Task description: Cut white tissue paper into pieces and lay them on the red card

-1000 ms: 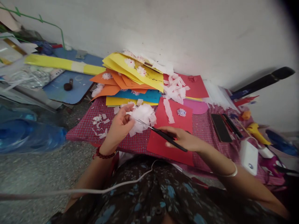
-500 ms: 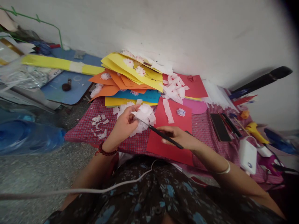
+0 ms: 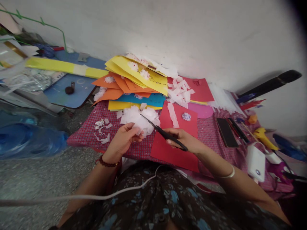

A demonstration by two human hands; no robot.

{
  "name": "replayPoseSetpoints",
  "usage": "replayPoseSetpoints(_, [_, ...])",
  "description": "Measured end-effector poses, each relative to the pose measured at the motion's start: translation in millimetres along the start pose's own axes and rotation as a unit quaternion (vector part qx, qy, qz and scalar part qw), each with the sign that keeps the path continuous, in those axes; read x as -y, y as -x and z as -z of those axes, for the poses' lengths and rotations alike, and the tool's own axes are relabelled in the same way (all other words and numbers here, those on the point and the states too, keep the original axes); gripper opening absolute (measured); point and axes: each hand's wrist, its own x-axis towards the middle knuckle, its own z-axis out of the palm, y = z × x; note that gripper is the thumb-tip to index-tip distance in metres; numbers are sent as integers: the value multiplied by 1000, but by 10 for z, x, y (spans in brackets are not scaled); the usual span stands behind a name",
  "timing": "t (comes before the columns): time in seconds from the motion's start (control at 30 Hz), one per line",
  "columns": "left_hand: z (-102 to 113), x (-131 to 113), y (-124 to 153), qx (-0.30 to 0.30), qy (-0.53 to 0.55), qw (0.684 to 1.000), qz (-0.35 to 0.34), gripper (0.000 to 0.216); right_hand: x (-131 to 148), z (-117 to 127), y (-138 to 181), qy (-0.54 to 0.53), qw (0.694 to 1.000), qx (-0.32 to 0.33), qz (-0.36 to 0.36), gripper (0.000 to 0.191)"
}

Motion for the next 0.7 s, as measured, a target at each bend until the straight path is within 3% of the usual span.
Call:
replayPoseSetpoints(0.17, [29, 3, -47, -84, -8, 993, -83, 28, 23, 30, 0, 24, 1000, -3, 14, 65])
replayPoseSetpoints(0.27, [49, -46, -84, -108, 17, 988, -112, 28, 46, 70, 22, 33, 998, 36, 35, 68])
replayPoseSetpoints(0.5, [-20, -121, -132, -101, 54, 985, -129, 27, 11, 76, 15, 13, 996, 84, 17, 63])
replayPoseSetpoints(0.7, [-19, -116, -142, -73, 50, 990, -107, 23, -93, 56, -91, -162, 982, 75, 58, 59])
